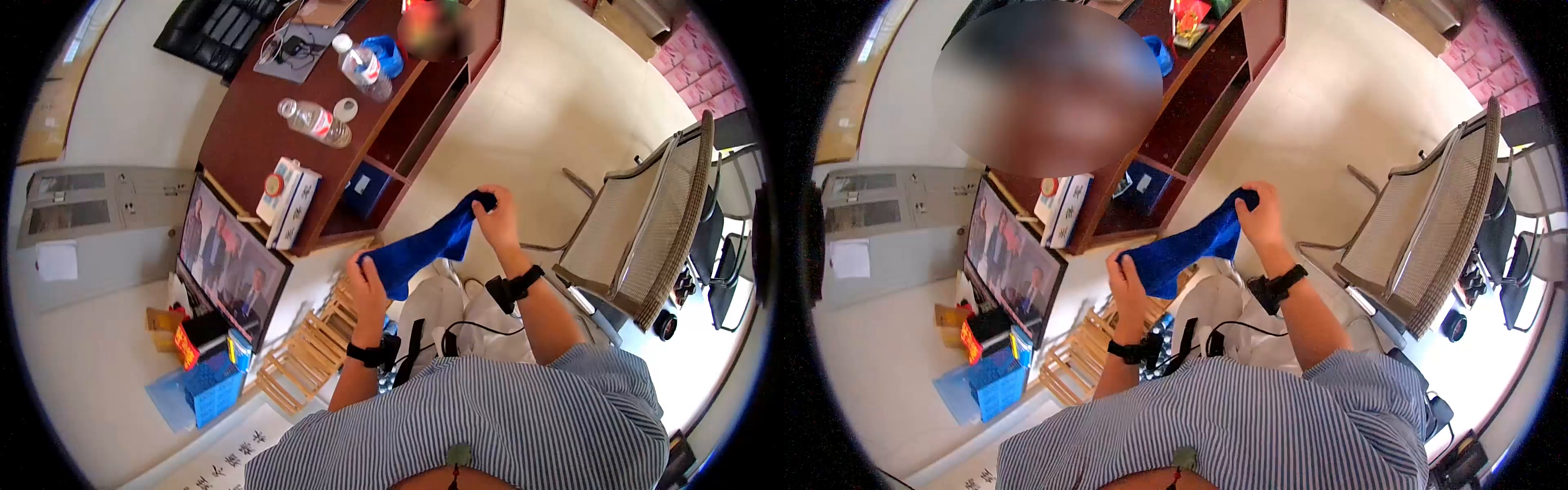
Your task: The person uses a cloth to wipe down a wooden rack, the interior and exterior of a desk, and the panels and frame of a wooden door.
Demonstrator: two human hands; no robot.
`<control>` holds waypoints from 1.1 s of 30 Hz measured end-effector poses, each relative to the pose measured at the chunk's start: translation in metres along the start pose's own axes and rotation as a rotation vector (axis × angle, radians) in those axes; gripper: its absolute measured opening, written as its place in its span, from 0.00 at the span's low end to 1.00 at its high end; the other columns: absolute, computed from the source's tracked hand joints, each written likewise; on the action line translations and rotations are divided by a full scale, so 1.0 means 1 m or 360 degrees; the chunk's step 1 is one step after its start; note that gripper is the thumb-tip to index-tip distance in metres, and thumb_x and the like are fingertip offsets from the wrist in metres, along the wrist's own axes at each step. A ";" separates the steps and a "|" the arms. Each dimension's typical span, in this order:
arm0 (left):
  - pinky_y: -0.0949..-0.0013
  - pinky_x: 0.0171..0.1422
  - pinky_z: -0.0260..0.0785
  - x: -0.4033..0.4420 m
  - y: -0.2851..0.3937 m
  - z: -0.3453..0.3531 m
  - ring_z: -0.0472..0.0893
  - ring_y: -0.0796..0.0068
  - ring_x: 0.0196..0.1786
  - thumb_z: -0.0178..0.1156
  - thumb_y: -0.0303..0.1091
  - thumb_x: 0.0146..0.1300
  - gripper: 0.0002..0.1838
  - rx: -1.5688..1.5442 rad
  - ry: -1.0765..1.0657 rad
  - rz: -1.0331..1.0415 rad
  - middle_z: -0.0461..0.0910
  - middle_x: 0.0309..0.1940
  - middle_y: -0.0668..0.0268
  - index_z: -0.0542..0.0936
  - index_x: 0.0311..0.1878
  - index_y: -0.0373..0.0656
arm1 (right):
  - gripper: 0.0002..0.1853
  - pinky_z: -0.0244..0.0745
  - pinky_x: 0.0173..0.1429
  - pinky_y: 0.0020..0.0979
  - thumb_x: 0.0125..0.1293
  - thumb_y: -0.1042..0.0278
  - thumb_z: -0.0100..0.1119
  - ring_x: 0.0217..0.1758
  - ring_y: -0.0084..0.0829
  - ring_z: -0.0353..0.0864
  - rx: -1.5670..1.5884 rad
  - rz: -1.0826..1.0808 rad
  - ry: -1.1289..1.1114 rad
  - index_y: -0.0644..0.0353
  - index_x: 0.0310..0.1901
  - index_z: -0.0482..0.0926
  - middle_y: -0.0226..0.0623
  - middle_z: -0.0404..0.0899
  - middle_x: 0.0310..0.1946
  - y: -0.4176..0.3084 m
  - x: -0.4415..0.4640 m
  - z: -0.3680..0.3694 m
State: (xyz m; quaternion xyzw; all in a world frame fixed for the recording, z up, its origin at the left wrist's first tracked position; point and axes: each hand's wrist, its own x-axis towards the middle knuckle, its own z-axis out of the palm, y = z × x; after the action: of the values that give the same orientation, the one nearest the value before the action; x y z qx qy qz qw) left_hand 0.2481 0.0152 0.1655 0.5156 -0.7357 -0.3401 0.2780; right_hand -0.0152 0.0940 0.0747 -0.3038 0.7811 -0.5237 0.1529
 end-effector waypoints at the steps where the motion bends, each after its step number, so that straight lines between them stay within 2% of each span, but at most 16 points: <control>1: 0.67 0.54 0.67 0.012 0.012 0.006 0.74 0.68 0.44 0.47 0.39 0.76 0.15 -0.0074 -0.0080 0.0025 0.75 0.43 0.59 0.71 0.55 0.36 | 0.21 0.68 0.64 0.42 0.53 0.72 0.66 0.58 0.50 0.73 -0.0076 0.0091 0.0030 0.59 0.50 0.76 0.48 0.76 0.47 0.002 0.006 0.006; 2: 0.63 0.56 0.67 0.023 0.017 0.014 0.76 0.60 0.47 0.48 0.37 0.75 0.15 -0.0097 -0.0128 0.0048 0.76 0.45 0.53 0.73 0.52 0.35 | 0.24 0.67 0.65 0.42 0.53 0.71 0.67 0.59 0.52 0.72 -0.0154 0.0185 0.0051 0.58 0.53 0.75 0.50 0.76 0.48 0.004 0.010 0.012; 3: 0.63 0.56 0.67 0.035 0.025 0.024 0.76 0.59 0.47 0.48 0.37 0.75 0.14 -0.0178 -0.0209 0.0087 0.76 0.45 0.53 0.73 0.53 0.35 | 0.26 0.66 0.67 0.43 0.52 0.70 0.67 0.61 0.54 0.71 -0.0233 0.0285 0.0070 0.58 0.55 0.73 0.52 0.76 0.49 0.007 0.014 0.018; 4: 0.63 0.56 0.67 0.050 0.035 0.034 0.77 0.59 0.47 0.48 0.37 0.75 0.14 -0.0260 -0.0294 0.0134 0.77 0.45 0.53 0.73 0.53 0.36 | 0.35 0.62 0.71 0.46 0.54 0.60 0.68 0.67 0.58 0.64 -0.0416 0.0494 -0.0080 0.58 0.63 0.67 0.60 0.69 0.59 0.012 0.018 0.024; 7: 0.62 0.54 0.70 0.090 0.081 0.049 0.79 0.57 0.48 0.48 0.36 0.75 0.14 -0.0386 -0.0669 0.0189 0.78 0.46 0.52 0.73 0.53 0.37 | 0.38 0.62 0.70 0.48 0.58 0.48 0.65 0.72 0.55 0.59 -0.0417 0.1072 -0.0686 0.58 0.66 0.66 0.60 0.63 0.65 0.021 0.043 0.036; 10: 0.64 0.54 0.71 0.121 0.106 0.071 0.80 0.57 0.49 0.48 0.35 0.74 0.13 -0.0453 -0.0945 0.0404 0.79 0.47 0.51 0.73 0.53 0.36 | 0.43 0.67 0.66 0.48 0.60 0.31 0.56 0.66 0.48 0.68 0.0569 0.1753 -0.0742 0.62 0.65 0.66 0.51 0.70 0.63 0.019 0.054 0.057; 12: 0.65 0.56 0.70 0.137 0.117 0.084 0.79 0.61 0.49 0.49 0.33 0.74 0.12 -0.0522 -0.1052 0.0545 0.79 0.47 0.52 0.73 0.53 0.35 | 0.38 0.75 0.56 0.44 0.63 0.29 0.50 0.53 0.39 0.80 0.1336 0.1673 -0.0783 0.59 0.56 0.74 0.44 0.80 0.52 0.028 0.052 0.068; 13: 0.65 0.56 0.70 0.143 0.124 0.087 0.79 0.61 0.50 0.49 0.32 0.73 0.12 -0.0573 -0.1110 0.0574 0.79 0.47 0.52 0.73 0.53 0.35 | 0.31 0.80 0.47 0.40 0.65 0.31 0.49 0.42 0.35 0.84 0.1864 0.1753 -0.1014 0.53 0.47 0.79 0.42 0.84 0.41 0.024 0.062 0.073; 16: 0.66 0.55 0.70 0.161 0.141 0.091 0.79 0.65 0.50 0.50 0.31 0.73 0.11 -0.0622 -0.1208 0.0555 0.79 0.47 0.53 0.73 0.53 0.36 | 0.27 0.80 0.46 0.36 0.72 0.39 0.45 0.39 0.31 0.83 0.2115 0.1646 -0.0610 0.55 0.53 0.78 0.40 0.84 0.40 -0.008 0.074 0.066; 18: 0.67 0.54 0.70 0.172 0.140 0.101 0.78 0.68 0.47 0.50 0.30 0.72 0.11 -0.0648 -0.1196 0.0527 0.78 0.46 0.54 0.73 0.53 0.36 | 0.28 0.80 0.46 0.35 0.71 0.38 0.46 0.38 0.31 0.82 0.2388 0.1700 -0.0776 0.55 0.52 0.78 0.38 0.83 0.39 0.008 0.097 0.070; 21: 0.69 0.55 0.69 0.190 0.141 0.113 0.76 0.72 0.48 0.48 0.28 0.73 0.10 -0.0589 -0.1099 0.0419 0.78 0.46 0.57 0.73 0.53 0.36 | 0.23 0.79 0.42 0.34 0.71 0.44 0.47 0.35 0.34 0.81 0.2248 0.1666 -0.0173 0.55 0.50 0.78 0.37 0.83 0.36 0.042 0.131 0.087; 22: 0.69 0.55 0.68 0.196 0.142 0.118 0.75 0.75 0.48 0.47 0.28 0.73 0.10 -0.0615 -0.1112 0.0268 0.77 0.46 0.59 0.73 0.53 0.36 | 0.20 0.80 0.42 0.36 0.71 0.50 0.48 0.36 0.36 0.81 0.2511 0.1586 0.0129 0.57 0.51 0.77 0.39 0.83 0.37 0.070 0.143 0.101; 25: 0.72 0.50 0.67 0.220 0.144 0.141 0.73 0.79 0.43 0.47 0.30 0.73 0.11 -0.0392 -0.1173 -0.0005 0.75 0.42 0.64 0.72 0.55 0.38 | 0.17 0.80 0.42 0.40 0.70 0.61 0.48 0.36 0.36 0.81 0.2532 0.1497 0.0498 0.57 0.56 0.72 0.40 0.81 0.41 0.090 0.191 0.085; 29: 0.70 0.49 0.68 0.243 0.106 0.197 0.73 0.75 0.40 0.59 0.41 0.68 0.22 0.0045 -0.1140 -0.0317 0.74 0.39 0.63 0.68 0.60 0.41 | 0.22 0.80 0.43 0.40 0.70 0.68 0.48 0.38 0.36 0.81 0.2440 0.1477 0.0401 0.53 0.64 0.67 0.40 0.80 0.43 0.114 0.249 0.055; 30: 0.67 0.51 0.70 0.247 0.092 0.212 0.77 0.67 0.43 0.65 0.47 0.63 0.33 0.0196 -0.1134 -0.0187 0.76 0.41 0.59 0.65 0.65 0.42 | 0.24 0.80 0.44 0.40 0.69 0.72 0.46 0.40 0.36 0.81 0.2464 0.1457 0.0366 0.53 0.67 0.65 0.39 0.80 0.44 0.120 0.262 0.048; 33: 0.63 0.53 0.72 0.257 0.064 0.259 0.80 0.57 0.48 0.66 0.49 0.60 0.36 0.0675 -0.1135 0.0196 0.79 0.45 0.55 0.66 0.67 0.43 | 0.25 0.80 0.45 0.40 0.70 0.76 0.44 0.42 0.36 0.81 0.2376 0.1498 0.0370 0.53 0.68 0.64 0.39 0.80 0.46 0.139 0.302 0.032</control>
State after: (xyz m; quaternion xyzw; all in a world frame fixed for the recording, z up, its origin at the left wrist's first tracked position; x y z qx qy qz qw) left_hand -0.0658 -0.1579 0.0715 0.3664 -0.8690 -0.3210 -0.0866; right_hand -0.2733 -0.0836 -0.0406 0.2826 0.2907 -0.8066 0.4301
